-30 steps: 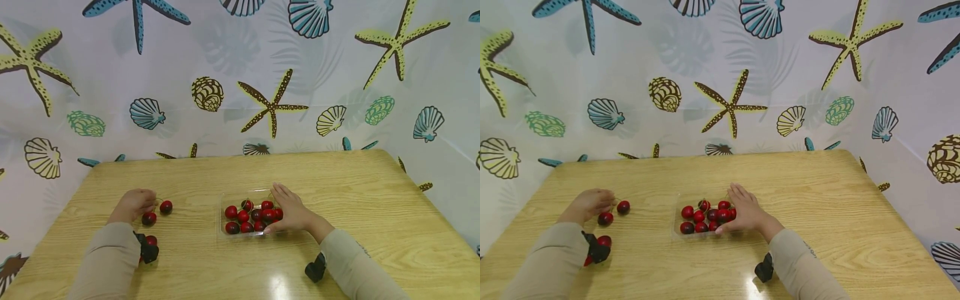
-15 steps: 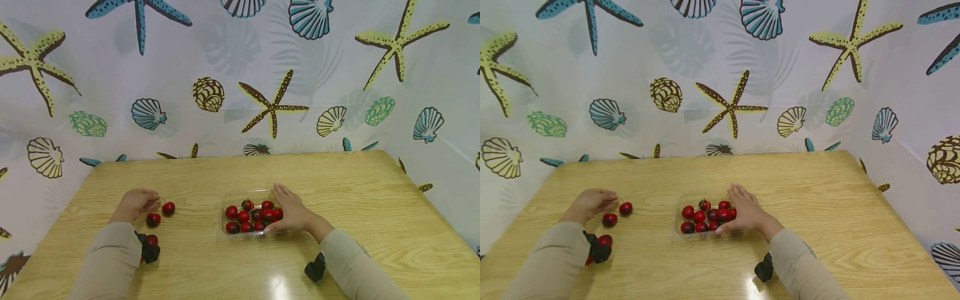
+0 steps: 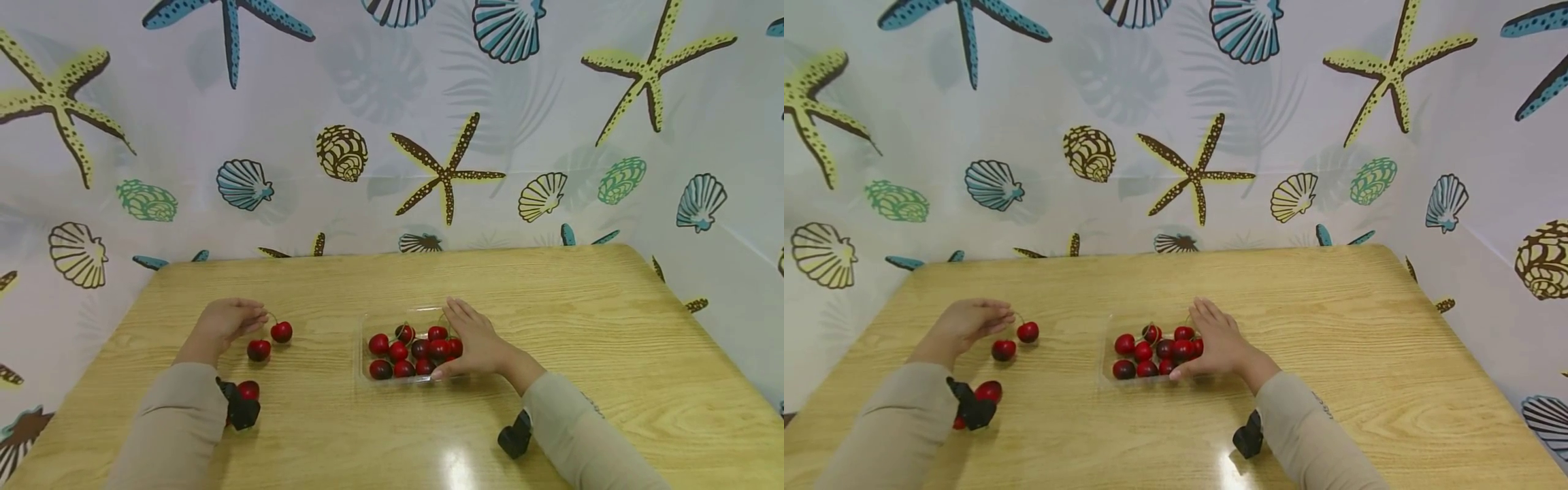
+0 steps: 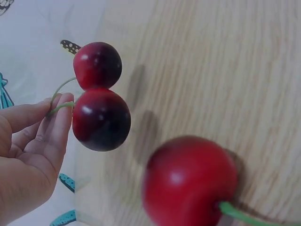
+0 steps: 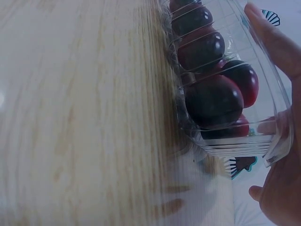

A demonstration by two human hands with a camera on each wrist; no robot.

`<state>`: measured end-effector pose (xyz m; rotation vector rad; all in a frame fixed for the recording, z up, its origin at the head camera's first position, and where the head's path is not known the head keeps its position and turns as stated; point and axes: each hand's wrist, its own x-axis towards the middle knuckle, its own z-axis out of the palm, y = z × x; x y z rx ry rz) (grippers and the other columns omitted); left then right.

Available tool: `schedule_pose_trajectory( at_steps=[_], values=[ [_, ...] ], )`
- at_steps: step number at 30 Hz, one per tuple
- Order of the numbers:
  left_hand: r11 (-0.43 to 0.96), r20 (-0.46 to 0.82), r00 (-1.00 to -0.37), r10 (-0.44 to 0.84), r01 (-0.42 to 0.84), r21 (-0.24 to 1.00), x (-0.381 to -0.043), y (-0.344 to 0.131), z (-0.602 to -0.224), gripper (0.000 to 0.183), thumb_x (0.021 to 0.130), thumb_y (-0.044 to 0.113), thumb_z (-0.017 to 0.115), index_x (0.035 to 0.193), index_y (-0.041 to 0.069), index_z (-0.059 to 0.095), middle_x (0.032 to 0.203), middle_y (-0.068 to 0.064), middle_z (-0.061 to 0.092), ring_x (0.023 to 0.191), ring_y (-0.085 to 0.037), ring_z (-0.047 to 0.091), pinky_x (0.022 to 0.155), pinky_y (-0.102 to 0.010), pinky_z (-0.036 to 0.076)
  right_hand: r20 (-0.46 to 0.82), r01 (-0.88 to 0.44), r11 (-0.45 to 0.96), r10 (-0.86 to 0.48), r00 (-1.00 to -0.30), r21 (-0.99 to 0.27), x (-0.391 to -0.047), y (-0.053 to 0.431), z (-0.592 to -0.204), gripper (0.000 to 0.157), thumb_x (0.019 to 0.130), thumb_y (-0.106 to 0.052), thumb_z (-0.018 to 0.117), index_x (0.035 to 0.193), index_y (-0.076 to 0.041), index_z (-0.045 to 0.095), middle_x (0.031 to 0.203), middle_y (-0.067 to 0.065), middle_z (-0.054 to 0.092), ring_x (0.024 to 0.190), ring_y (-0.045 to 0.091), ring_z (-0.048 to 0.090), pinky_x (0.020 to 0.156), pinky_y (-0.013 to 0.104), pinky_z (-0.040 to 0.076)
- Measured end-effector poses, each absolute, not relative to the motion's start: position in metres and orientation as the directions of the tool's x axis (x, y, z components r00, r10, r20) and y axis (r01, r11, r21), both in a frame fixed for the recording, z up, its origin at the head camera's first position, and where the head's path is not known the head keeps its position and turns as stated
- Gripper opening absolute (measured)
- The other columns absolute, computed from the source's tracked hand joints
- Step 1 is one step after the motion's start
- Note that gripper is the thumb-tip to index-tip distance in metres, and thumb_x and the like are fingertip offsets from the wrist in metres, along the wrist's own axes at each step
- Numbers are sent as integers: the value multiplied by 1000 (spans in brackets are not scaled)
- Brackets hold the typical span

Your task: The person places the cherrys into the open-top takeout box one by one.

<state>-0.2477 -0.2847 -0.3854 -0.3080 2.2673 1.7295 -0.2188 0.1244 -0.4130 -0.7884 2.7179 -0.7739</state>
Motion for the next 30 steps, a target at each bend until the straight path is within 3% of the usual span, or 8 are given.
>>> schedule_pose_trajectory(
  at_steps=[21, 30],
  values=[
    [-40, -236, -963, 130, -243, 969, -236, -228, -358, 43, 95, 1, 41, 133, -16, 30, 83, 6, 63, 79, -2, 65, 75, -19, 50, -61, -436, 730, -544, -837, -526, -219, 124, -412, 114, 66, -52, 75, 144, 5, 14, 152, 20, 5, 140, 34, 0, 106, 60, 8],
    [-80, -200, -966, 161, -215, 973, -233, -194, -347, 39, 95, 0, 41, 131, -15, 35, 85, 6, 63, 80, -3, 65, 76, -18, 50, -60, -437, 731, -544, -837, -524, -219, 124, -413, 114, 66, -53, 74, 144, 5, 14, 152, 20, 6, 140, 35, 1, 106, 60, 8]
  ],
)
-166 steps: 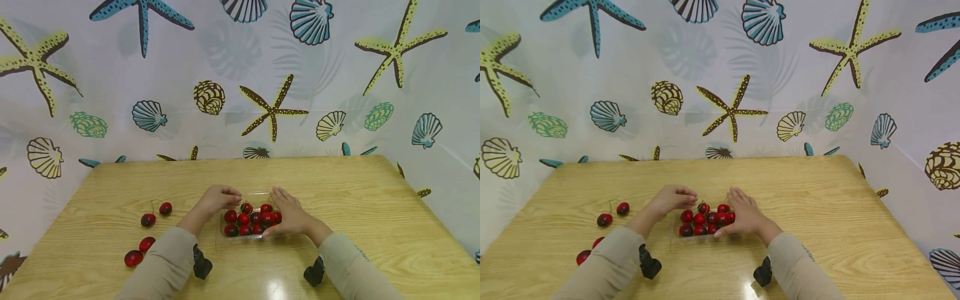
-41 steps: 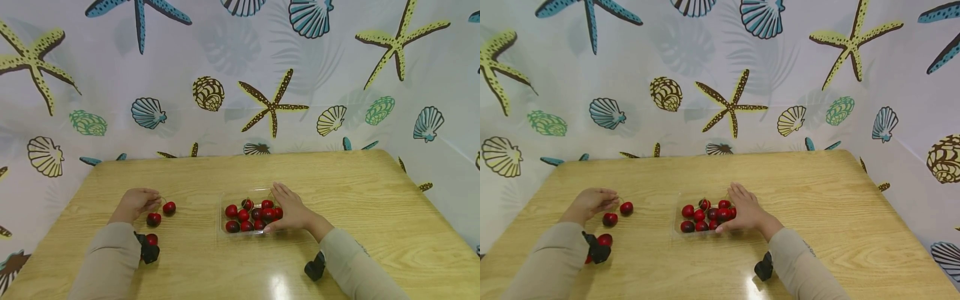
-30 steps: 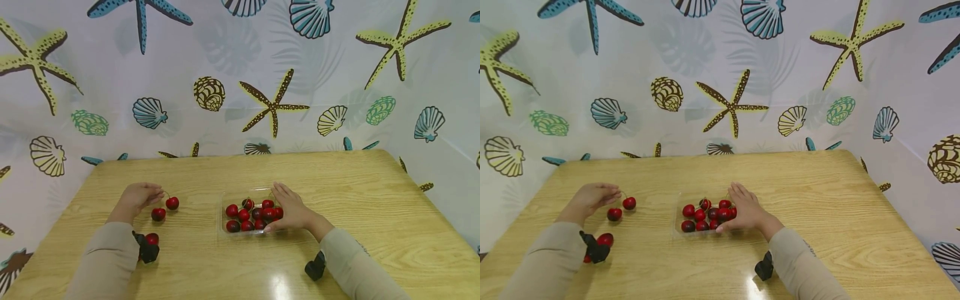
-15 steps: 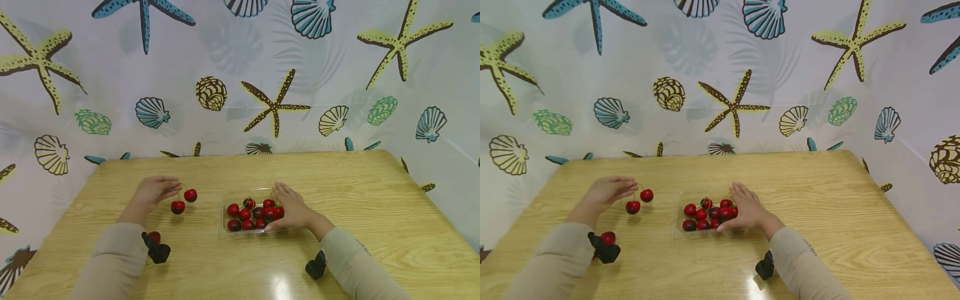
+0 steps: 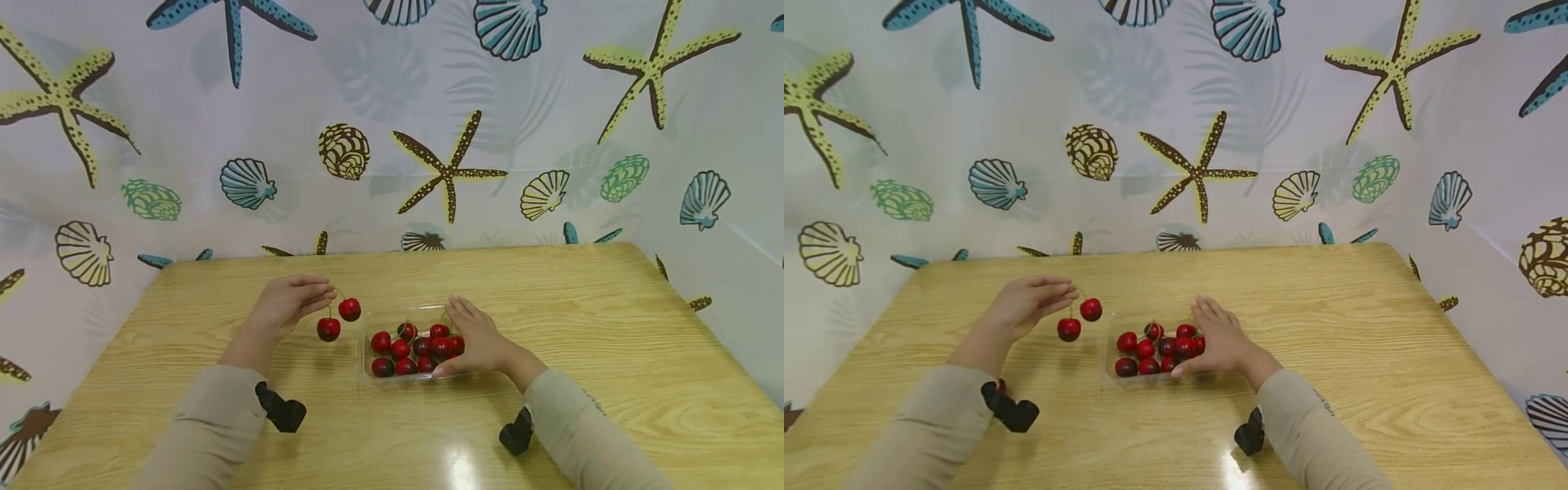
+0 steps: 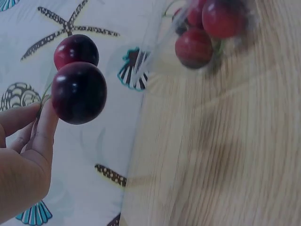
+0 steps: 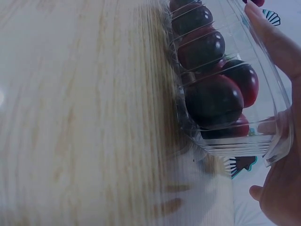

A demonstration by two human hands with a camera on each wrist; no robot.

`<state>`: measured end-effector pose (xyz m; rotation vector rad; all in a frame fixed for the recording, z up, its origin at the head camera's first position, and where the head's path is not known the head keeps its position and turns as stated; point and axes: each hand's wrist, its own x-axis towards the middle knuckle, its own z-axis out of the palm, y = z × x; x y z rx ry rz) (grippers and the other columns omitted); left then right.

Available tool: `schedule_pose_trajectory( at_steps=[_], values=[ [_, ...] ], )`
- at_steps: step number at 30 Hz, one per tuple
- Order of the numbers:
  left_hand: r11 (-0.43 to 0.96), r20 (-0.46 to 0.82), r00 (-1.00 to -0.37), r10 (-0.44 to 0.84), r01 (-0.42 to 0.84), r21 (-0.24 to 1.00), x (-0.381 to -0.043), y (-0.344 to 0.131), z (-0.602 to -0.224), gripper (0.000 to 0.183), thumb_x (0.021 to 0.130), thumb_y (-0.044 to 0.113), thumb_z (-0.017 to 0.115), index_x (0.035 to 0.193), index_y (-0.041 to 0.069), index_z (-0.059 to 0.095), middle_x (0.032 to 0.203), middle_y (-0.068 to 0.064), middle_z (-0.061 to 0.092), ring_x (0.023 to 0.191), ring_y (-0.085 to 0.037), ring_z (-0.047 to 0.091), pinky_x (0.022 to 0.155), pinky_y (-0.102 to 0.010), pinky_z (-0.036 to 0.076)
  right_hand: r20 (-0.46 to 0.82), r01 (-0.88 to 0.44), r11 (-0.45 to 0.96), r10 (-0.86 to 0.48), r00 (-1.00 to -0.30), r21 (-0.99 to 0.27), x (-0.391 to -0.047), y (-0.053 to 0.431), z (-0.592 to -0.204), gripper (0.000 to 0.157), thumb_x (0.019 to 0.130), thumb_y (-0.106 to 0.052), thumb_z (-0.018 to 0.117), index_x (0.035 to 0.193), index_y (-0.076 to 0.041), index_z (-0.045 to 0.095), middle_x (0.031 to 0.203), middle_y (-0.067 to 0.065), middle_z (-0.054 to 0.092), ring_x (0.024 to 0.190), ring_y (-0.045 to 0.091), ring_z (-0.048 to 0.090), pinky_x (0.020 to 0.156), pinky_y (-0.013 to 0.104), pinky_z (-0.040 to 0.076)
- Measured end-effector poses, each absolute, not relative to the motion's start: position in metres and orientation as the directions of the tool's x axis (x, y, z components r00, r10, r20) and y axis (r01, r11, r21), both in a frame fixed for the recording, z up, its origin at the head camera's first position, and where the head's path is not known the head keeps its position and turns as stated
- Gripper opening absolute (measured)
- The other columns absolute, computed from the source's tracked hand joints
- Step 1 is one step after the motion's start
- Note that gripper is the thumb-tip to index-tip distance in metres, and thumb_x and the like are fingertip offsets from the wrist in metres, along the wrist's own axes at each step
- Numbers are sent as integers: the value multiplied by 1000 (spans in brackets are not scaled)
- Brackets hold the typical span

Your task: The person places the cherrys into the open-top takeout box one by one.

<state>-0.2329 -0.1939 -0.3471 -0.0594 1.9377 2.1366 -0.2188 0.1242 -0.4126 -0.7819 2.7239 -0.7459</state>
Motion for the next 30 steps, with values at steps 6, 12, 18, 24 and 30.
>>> schedule_pose_trajectory(
  at_steps=[6, 12, 18, 24, 30],
  values=[
    [-111, -205, -961, 185, -227, 967, -234, -173, -349, 36, 95, -1, 42, 128, -14, 38, 86, 3, 63, 79, -4, 65, 76, -19, 50, -54, -435, 724, -543, -838, -536, -219, 125, -413, 115, 65, -54, 74, 144, 4, 14, 152, 20, 6, 140, 35, 1, 105, 61, 8],
    [-109, -221, -958, 184, -244, 964, -236, -154, -357, 33, 94, -1, 44, 125, -14, 43, 91, -4, 63, 80, -7, 66, 77, -20, 50, -57, -432, 724, -542, -838, -537, -220, 126, -414, 117, 65, -57, 73, 144, 4, 13, 152, 19, 5, 140, 34, 0, 106, 60, 7],
    [-110, -233, -953, 194, -258, 960, -237, -137, -367, 26, 93, -3, 44, 117, -13, 48, 83, 0, 63, 77, -7, 66, 77, -23, 51, -58, -429, 719, -544, -837, -547, -220, 126, -414, 118, 64, -59, 72, 144, 5, 14, 152, 20, 5, 140, 34, -1, 105, 61, 7],
    [-103, -259, -947, 190, -282, 954, -238, -123, -372, 27, 93, -3, 46, 117, -13, 50, 82, -1, 65, 77, -9, 66, 75, -23, 52, -60, -428, 720, -544, -837, -546, -219, 125, -413, 117, 64, -58, 73, 144, 5, 15, 152, 20, 5, 140, 35, 0, 105, 61, 7],
    [-88, -272, -943, 190, -293, 952, -238, -112, -375, 30, 92, -3, 47, 119, -16, 48, 85, -5, 66, 82, -13, 67, 77, -25, 51, -56, -434, 721, -545, -836, -540, -220, 125, -413, 117, 65, -58, 72, 144, 5, 14, 152, 19, 6, 140, 34, 0, 105, 61, 7]
  ],
)
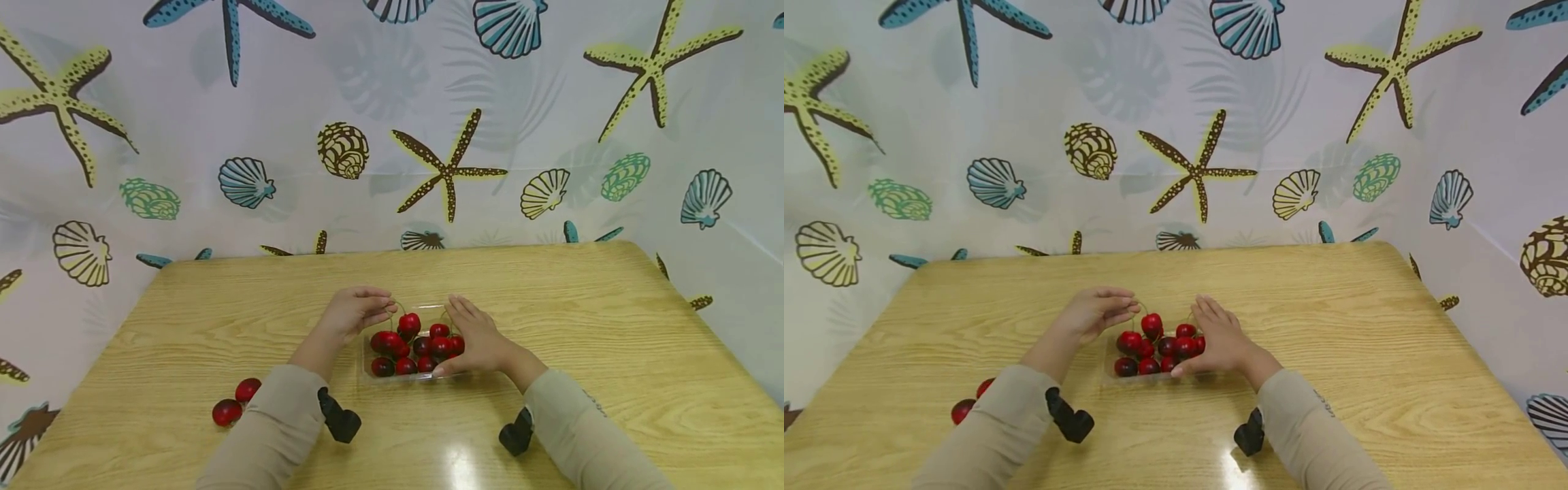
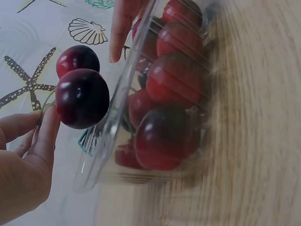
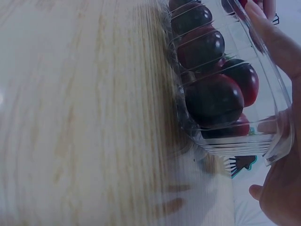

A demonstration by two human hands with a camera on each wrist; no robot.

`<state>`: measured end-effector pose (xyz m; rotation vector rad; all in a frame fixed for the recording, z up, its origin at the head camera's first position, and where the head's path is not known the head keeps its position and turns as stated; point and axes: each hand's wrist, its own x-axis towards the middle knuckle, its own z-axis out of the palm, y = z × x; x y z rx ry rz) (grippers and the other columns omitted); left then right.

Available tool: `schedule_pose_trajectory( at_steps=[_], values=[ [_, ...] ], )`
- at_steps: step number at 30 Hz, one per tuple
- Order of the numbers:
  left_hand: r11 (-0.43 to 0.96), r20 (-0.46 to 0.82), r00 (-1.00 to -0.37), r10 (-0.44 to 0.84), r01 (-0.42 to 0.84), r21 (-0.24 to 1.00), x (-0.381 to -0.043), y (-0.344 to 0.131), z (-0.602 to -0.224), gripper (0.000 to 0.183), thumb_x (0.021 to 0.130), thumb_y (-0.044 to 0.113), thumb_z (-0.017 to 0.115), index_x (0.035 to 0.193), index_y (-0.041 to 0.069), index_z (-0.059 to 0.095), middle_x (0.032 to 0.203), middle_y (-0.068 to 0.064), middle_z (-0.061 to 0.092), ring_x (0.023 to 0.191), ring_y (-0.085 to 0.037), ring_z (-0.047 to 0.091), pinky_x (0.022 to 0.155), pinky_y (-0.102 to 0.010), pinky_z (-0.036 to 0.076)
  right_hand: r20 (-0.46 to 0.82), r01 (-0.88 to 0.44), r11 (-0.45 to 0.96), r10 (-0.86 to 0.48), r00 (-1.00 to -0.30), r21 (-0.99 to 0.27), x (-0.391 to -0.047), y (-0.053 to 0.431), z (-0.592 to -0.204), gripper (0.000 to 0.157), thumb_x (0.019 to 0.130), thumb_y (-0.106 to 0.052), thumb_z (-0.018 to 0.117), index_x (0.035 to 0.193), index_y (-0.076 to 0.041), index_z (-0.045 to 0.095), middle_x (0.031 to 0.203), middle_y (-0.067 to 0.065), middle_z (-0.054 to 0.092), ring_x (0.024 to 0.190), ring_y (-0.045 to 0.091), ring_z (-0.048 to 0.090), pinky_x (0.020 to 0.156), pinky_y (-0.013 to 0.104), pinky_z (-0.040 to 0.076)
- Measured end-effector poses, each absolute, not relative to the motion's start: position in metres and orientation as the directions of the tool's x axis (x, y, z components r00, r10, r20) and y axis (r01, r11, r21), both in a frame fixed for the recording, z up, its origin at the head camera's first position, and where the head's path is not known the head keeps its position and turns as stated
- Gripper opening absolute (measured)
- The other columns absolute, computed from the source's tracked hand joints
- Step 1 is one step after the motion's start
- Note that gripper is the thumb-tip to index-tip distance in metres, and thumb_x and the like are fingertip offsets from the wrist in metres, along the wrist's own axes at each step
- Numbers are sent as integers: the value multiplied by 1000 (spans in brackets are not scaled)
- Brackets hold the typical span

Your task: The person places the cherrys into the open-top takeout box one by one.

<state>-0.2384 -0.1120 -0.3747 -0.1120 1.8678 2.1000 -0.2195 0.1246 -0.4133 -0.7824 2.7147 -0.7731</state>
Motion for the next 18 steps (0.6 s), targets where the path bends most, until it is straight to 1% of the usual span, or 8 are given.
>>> schedule_pose_trajectory(
  at_steps=[8, 14, 15, 18],
  values=[
    [-64, -300, -935, 189, -317, 946, -242, -96, -382, 30, 92, -3, 47, 119, -15, 49, 86, -8, 66, 80, -14, 67, 76, -26, 51, -55, -434, 723, -544, -837, -538, -220, 125, -414, 115, 65, -57, 73, 144, 5, 15, 152, 19, 6, 140, 33, 1, 105, 60, 8],
    [-31, -322, -929, 182, -332, 943, -244, -88, -385, 29, 92, -2, 49, 117, -15, 50, 83, -8, 66, 72, -10, 66, 73, -24, 52, -53, -439, 717, -550, -833, -542, -220, 126, -414, 118, 64, -62, 70, 144, 4, 14, 152, 20, 6, 140, 34, 0, 105, 60, 9],
    [-25, -323, -929, 179, -332, 943, -244, -88, -386, 28, 92, -2, 49, 117, -15, 50, 84, -9, 67, 71, -9, 66, 72, -23, 52, -54, -439, 717, -551, -833, -542, -220, 126, -413, 119, 64, -62, 70, 144, 4, 14, 152, 20, 6, 140, 34, 0, 105, 60, 8],
    [3, -324, -930, 171, -329, 944, -245, -86, -388, 28, 92, -2, 48, 116, -14, 51, 93, -19, 66, 73, -10, 66, 69, -21, 52, -54, -438, 715, -551, -833, -544, -220, 125, -413, 119, 64, -62, 71, 144, 4, 13, 152, 20, 6, 140, 34, 0, 105, 60, 8]
  ],
)
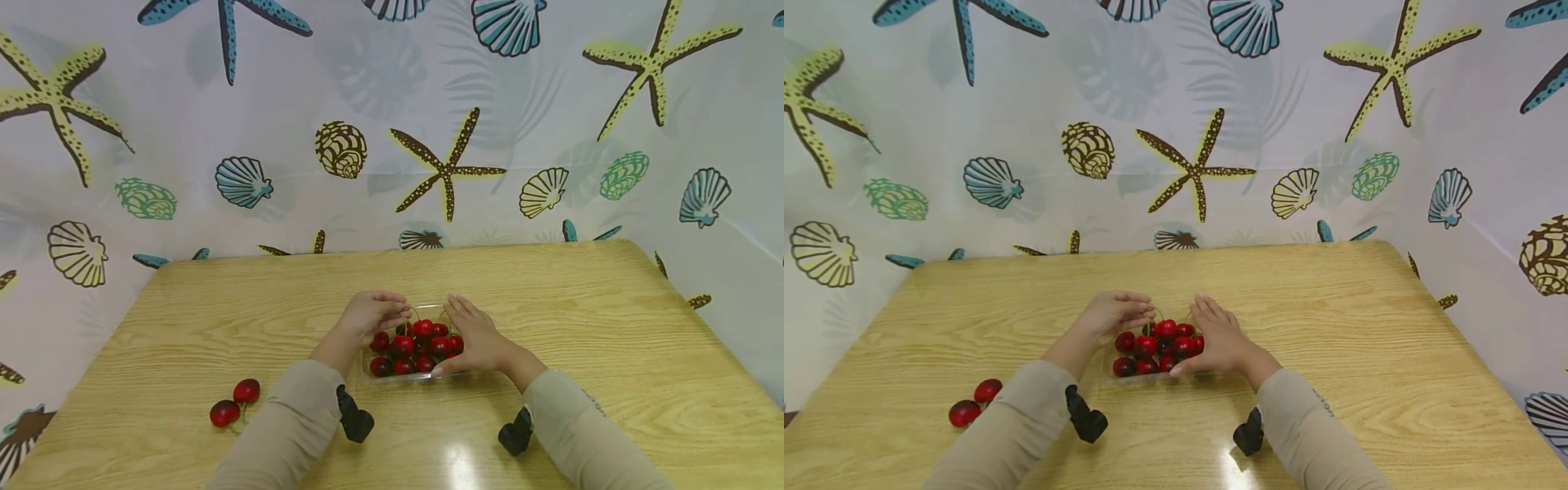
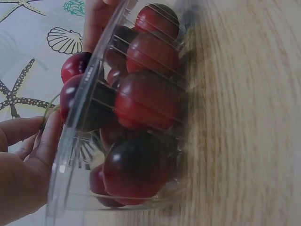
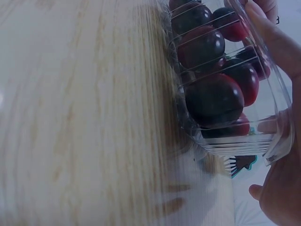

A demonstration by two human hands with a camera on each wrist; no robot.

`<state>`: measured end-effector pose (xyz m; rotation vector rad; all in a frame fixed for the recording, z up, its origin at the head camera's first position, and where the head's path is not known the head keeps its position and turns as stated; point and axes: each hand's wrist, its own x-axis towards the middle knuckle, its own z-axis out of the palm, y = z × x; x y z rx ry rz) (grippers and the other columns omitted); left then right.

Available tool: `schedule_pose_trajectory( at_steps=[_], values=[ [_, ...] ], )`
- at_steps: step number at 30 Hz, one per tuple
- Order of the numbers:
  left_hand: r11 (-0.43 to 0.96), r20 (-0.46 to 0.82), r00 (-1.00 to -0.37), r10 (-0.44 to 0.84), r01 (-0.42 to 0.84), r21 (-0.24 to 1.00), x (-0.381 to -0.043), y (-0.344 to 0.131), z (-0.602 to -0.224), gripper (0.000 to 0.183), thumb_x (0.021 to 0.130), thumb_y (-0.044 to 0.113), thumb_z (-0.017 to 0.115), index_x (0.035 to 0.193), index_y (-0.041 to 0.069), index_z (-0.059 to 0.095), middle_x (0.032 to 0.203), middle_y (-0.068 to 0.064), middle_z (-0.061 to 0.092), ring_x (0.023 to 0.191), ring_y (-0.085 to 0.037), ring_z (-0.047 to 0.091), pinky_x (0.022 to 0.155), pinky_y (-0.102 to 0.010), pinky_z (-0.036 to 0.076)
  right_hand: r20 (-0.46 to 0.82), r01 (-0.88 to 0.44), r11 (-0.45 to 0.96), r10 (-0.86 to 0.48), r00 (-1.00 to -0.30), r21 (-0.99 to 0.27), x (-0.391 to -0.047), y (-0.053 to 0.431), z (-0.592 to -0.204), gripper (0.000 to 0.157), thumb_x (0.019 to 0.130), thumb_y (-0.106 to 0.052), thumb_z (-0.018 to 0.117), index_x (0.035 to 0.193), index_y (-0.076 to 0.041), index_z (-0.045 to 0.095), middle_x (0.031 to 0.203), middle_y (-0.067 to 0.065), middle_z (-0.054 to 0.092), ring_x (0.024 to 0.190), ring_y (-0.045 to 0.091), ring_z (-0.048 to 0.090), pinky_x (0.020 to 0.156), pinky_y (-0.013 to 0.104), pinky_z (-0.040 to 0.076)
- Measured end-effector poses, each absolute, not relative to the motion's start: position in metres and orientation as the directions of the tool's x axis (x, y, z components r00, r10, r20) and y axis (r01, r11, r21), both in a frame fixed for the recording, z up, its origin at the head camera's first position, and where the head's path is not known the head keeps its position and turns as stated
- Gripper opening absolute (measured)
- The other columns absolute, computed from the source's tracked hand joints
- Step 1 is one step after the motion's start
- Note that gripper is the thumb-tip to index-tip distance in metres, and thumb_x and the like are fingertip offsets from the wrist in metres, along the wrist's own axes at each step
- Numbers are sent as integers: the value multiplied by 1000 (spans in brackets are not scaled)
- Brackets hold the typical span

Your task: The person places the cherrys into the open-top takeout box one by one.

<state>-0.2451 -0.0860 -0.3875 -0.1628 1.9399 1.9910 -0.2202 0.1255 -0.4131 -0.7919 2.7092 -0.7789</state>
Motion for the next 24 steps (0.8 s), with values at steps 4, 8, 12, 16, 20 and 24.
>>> schedule_pose_trajectory(
  at_steps=[4, 8, 12, 16, 20, 24],
  values=[
    [35, -330, -931, 154, -329, 944, -246, -84, -389, 27, 92, -2, 48, 116, -14, 52, 108, -26, 62, 79, -14, 67, 69, -21, 52, -59, -435, 720, -548, -834, -541, -220, 125, -413, 118, 64, -60, 72, 144, 5, 14, 152, 20, 5, 140, 34, -1, 106, 60, 7],
    [52, -339, -931, 135, -335, 941, -246, -81, -392, 26, 92, -1, 49, 115, -13, 54, 107, -25, 62, 85, -19, 67, 73, -25, 52, -61, -433, 721, -547, -835, -541, -219, 125, -413, 118, 65, -59, 72, 144, 5, 13, 152, 20, 5, 140, 34, -1, 105, 61, 8],
    [72, -340, -932, 125, -333, 940, -247, -79, -394, 25, 91, -1, 50, 113, -12, 56, 102, -22, 65, 82, -18, 67, 75, -27, 52, -59, -435, 720, -548, -834, -541, -219, 125, -413, 119, 64, -60, 72, 144, 4, 12, 152, 20, 5, 140, 35, -1, 105, 61, 8],
    [86, -331, -935, 125, -322, 943, -248, -78, -397, 25, 91, -2, 51, 112, -12, 56, 98, -20, 66, 77, -14, 67, 73, -27, 53, -57, -436, 718, -549, -834, -543, -220, 125, -413, 118, 64, -60, 72, 144, 5, 13, 152, 21, 6, 140, 35, 0, 105, 61, 8],
    [89, -326, -938, 119, -317, 944, -248, -78, -398, 25, 90, -2, 50, 113, -13, 56, 96, -19, 66, 73, -12, 66, 72, -27, 53, -57, -436, 719, -549, -834, -541, -220, 126, -413, 118, 64, -59, 72, 144, 5, 13, 152, 20, 6, 140, 35, 0, 105, 61, 8],
    [89, -327, -938, 117, -318, 944, -247, -78, -398, 26, 90, -2, 50, 113, -13, 56, 100, -21, 65, 71, -10, 65, 71, -26, 53, -57, -436, 718, -550, -833, -543, -220, 126, -414, 118, 64, -59, 72, 144, 5, 13, 152, 20, 6, 140, 35, 0, 105, 61, 8]
  ],
)
